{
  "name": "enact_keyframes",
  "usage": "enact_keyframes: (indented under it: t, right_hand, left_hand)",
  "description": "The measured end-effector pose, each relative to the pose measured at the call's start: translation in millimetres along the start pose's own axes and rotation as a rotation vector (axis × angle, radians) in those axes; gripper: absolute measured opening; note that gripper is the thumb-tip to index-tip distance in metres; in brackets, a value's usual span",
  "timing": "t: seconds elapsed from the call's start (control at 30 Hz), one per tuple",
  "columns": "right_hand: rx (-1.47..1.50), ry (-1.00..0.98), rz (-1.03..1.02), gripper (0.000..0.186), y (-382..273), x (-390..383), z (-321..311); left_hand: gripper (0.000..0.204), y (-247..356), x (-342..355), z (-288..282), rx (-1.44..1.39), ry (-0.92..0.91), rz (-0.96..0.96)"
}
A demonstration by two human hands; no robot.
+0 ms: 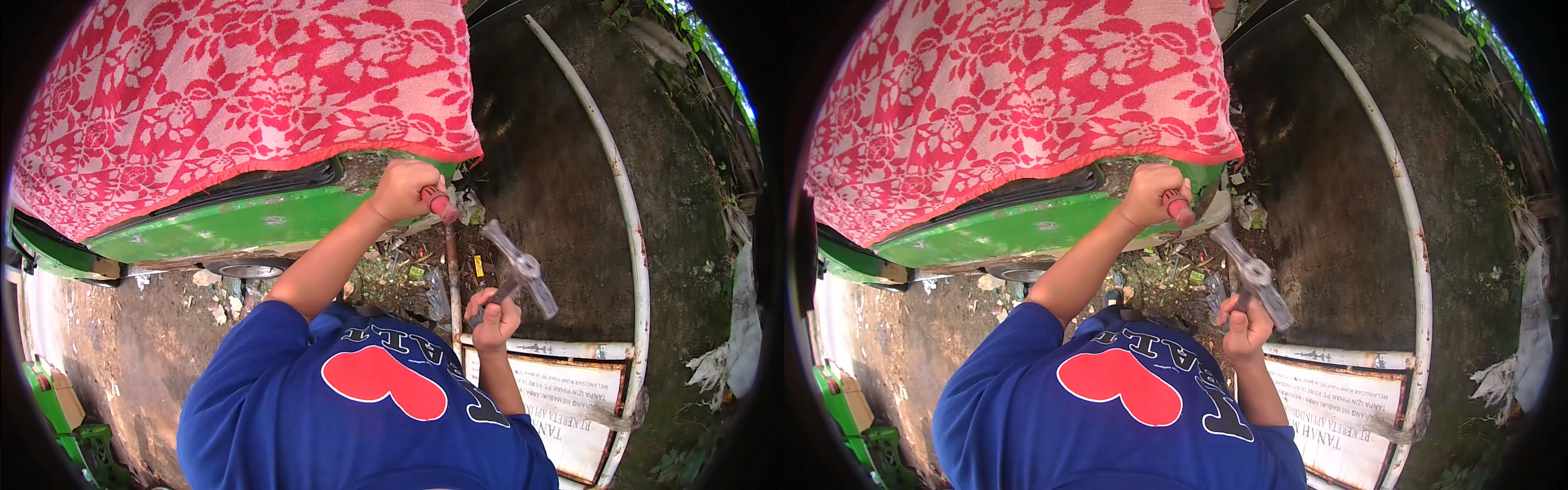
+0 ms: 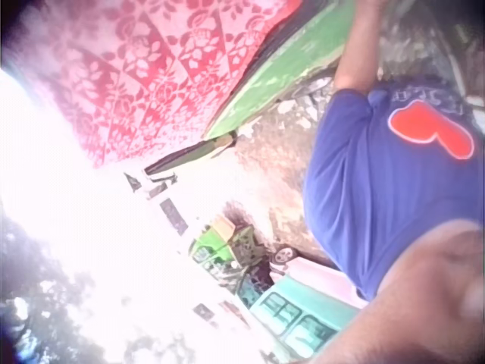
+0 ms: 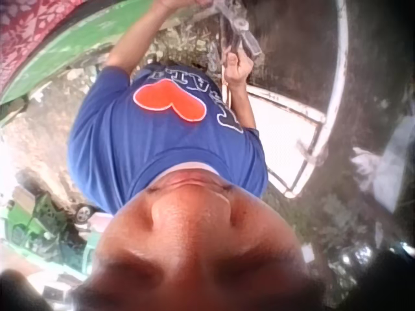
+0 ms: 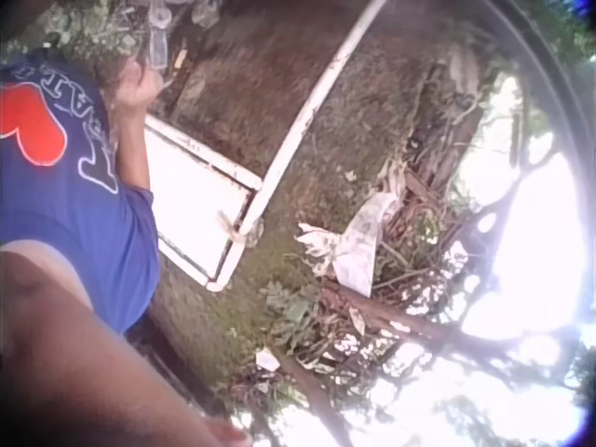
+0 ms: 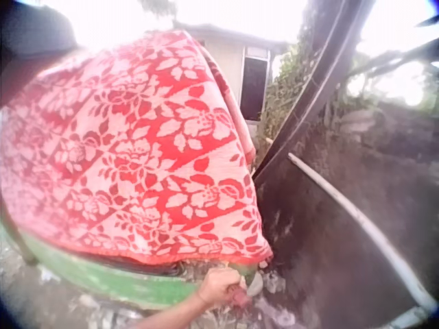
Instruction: The person uses a hammer to repeatedly strike a fastener held against the edge of a green metal object covered with a red patterned cloth. The action is continuous and focused on the same spot throughout the clip.
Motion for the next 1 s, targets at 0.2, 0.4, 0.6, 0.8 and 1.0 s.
enact_keyframes:
  t: [0.2, 0.4, 0.6, 0.8, 1.0]
  right_hand:
    - [-0.184, -0.073, 0.054, 0.045, 5, 18, -5]
    - [-0.058, -0.075, 0.031, 0.048, 5, 12, -6]
    - [0.232, 0.077, -0.029, 0.05, 1, 7, -9]
    - [0.024, -0.029, 0.16, 0.045, 9, 7, 2]
    - [0.172, 0.072, 0.093, 0.05, -7, 10, -14]
  left_hand:
    - [0.02, -4, 4, 8, 0.061, -0.034, -0.09]
    - [0.013, -6, -2, 16, 0.079, -0.061, -0.089]
    - [0.013, -13, 1, 15, 0.093, -0.032, -0.121]
    - [0.017, -28, -32, 17, 0.103, -0.033, -0.255]
    - [0.03, 1, -25, 2, -0.046, -0.016, 0.053]
Point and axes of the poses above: each hand's wrist, its own x-axis towards the middle knuckle, its own z-axis out of the palm, y = z × x, the point moved 3 cm from there along x, towards the middle knuckle, and after that the axes turned 2 degrees about y, right-handed, at the moved point
